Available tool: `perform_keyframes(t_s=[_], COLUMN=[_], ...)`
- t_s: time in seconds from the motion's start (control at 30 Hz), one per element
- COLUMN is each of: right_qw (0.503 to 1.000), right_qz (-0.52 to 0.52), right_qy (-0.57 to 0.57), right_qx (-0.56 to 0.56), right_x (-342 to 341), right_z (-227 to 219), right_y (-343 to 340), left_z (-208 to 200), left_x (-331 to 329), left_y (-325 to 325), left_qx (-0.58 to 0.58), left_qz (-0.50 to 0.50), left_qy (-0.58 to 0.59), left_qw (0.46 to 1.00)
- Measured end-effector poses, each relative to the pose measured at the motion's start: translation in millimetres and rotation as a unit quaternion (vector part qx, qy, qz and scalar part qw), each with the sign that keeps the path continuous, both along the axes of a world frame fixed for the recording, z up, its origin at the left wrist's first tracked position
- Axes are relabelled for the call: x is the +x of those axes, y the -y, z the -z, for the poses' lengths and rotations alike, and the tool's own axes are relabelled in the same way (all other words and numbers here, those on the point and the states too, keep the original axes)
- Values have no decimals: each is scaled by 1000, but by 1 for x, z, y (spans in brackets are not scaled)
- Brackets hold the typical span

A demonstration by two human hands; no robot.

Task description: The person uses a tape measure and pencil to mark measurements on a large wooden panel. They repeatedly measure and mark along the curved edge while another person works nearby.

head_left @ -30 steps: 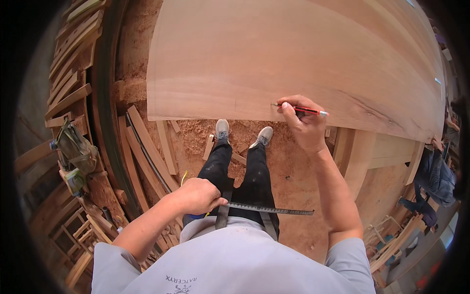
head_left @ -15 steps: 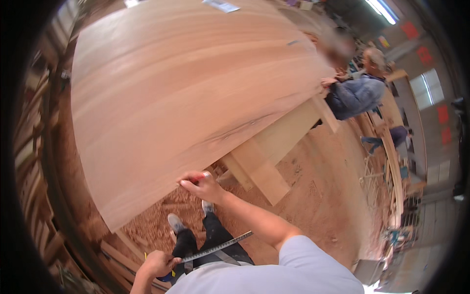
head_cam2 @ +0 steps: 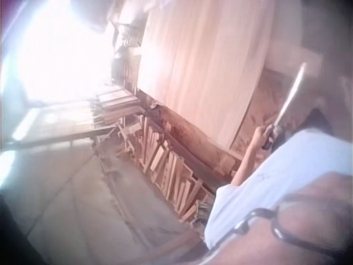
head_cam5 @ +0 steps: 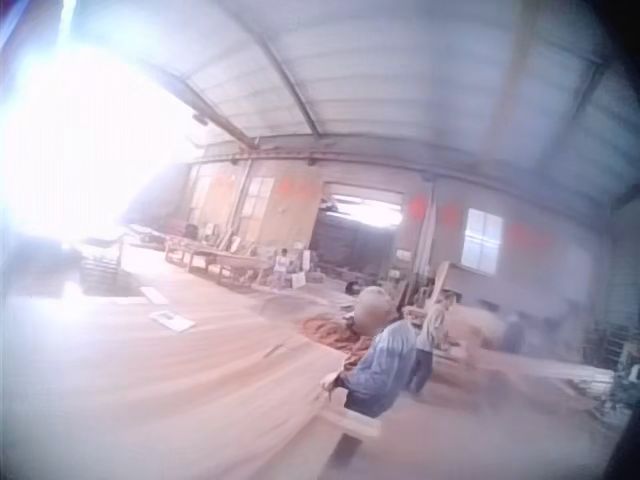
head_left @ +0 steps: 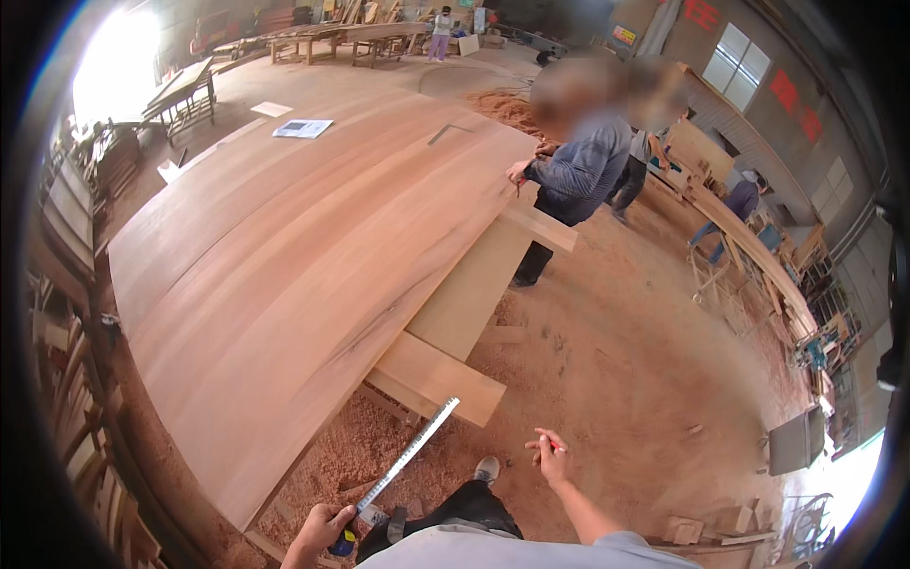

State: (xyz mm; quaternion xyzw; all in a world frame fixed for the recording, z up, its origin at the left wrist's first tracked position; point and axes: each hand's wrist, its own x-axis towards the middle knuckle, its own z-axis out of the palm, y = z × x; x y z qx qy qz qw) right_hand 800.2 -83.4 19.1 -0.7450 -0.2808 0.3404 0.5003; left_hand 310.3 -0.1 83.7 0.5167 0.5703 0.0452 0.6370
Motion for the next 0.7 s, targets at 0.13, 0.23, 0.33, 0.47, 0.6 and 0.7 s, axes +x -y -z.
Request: perform_keyframes(t_s=[0.13,0.23,0.33,0.47,0.6,0.7], right_qw=[996,992,984,973,989,988], right_qz=[-2,-12,16,98,73,93], right_qy=[-83,-124,-179,-200,-89,-102], right_qx=[-12,-11,5,-62,-88,-65], right_x=[59,115,178,256,313,361], right_z=[47,66,83,82,64,87], right_y=[19,25,31,50,72,84], left_z=[-4,13,5,14,7,7], left_x=[72,138,231,331,424,482], left_y=[2,1,-4,-21,-52,-84], left_qx=[-40,-60,-41,-39,-76,-69], left_qz=[-53,-69,-67,-67,-143,-130], left_qy=[47,88,84,86,116,72], left_qw=[997,992,993,993,980,987])
